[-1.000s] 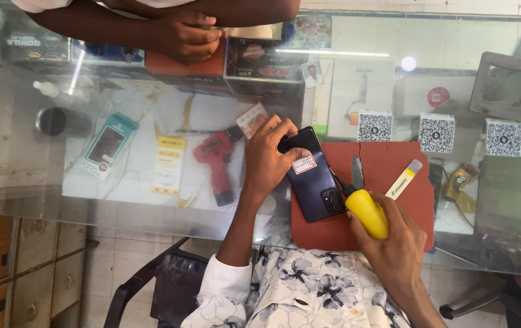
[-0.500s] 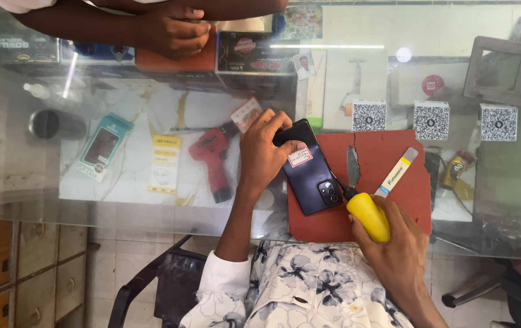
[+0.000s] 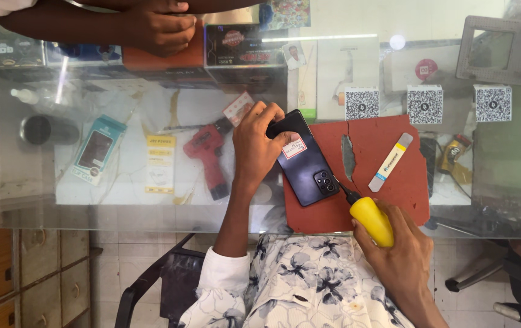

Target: The person applies liquid adhesive to the edges of a smartphone's back cover using a yellow bottle and a metal spudger. They then use the spudger to pry and separate the back cover from the phone's frame, eventually removing it to expose the internal components.

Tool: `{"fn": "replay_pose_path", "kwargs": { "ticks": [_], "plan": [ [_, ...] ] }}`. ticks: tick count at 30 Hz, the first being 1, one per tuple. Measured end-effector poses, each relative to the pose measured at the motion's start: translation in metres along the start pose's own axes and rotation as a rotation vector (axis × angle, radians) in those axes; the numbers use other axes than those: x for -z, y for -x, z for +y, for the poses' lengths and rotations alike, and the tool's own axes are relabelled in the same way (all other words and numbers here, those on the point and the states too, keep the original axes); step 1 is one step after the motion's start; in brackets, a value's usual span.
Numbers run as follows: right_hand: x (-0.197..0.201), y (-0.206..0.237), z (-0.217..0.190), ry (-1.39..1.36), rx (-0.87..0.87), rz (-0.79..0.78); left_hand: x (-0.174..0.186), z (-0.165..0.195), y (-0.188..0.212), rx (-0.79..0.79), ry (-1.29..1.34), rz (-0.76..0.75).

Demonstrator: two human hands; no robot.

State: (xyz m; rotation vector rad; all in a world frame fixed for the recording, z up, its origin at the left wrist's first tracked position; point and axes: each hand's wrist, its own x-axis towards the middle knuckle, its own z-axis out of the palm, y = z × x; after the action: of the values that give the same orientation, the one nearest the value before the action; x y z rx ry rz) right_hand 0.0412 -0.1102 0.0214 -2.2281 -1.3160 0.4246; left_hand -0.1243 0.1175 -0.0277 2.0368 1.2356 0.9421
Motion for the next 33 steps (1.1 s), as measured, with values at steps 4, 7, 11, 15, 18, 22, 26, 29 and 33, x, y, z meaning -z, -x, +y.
{"fn": "replay_pose_path", "kwargs": {
  "ticks": [4, 7, 11, 15, 18, 22, 26, 29, 33],
  "plan": [
    [0.001, 0.006, 0.002, 0.011, -0.001, 0.011, -0.001, -0.002, 0.001, -0.006, -0.017, 0.006],
    [0.002, 0.011, 0.002, 0.018, -0.032, -0.006, -0.001, -0.002, 0.002, -0.017, -0.009, 0.012],
    [0.003, 0.017, 0.003, 0.004, -0.049, 0.008, -0.002, -0.002, 0.002, -0.011, -0.027, 0.012],
    [0.002, 0.024, 0.007, 0.009, -0.065, 0.017, -0.002, -0.002, 0.003, -0.021, -0.038, 0.01],
    [0.001, 0.031, 0.013, 0.001, -0.097, 0.017, -0.002, 0.0, 0.004, -0.038, -0.044, 0.012],
    [-0.002, 0.036, 0.033, -0.232, -0.172, 0.028, -0.001, 0.0, 0.004, -0.013, -0.018, 0.0],
    [-0.001, 0.018, 0.064, -0.71, -0.228, 0.189, 0.001, 0.001, 0.003, -0.025, -0.01, -0.006],
    [-0.001, -0.024, 0.088, -0.978, -0.052, 0.328, 0.002, 0.006, 0.003, -0.022, -0.006, -0.014],
    [0.005, -0.08, 0.113, -1.071, 0.018, 0.422, 0.001, 0.017, 0.003, -0.031, -0.045, -0.007]
  ]
}}
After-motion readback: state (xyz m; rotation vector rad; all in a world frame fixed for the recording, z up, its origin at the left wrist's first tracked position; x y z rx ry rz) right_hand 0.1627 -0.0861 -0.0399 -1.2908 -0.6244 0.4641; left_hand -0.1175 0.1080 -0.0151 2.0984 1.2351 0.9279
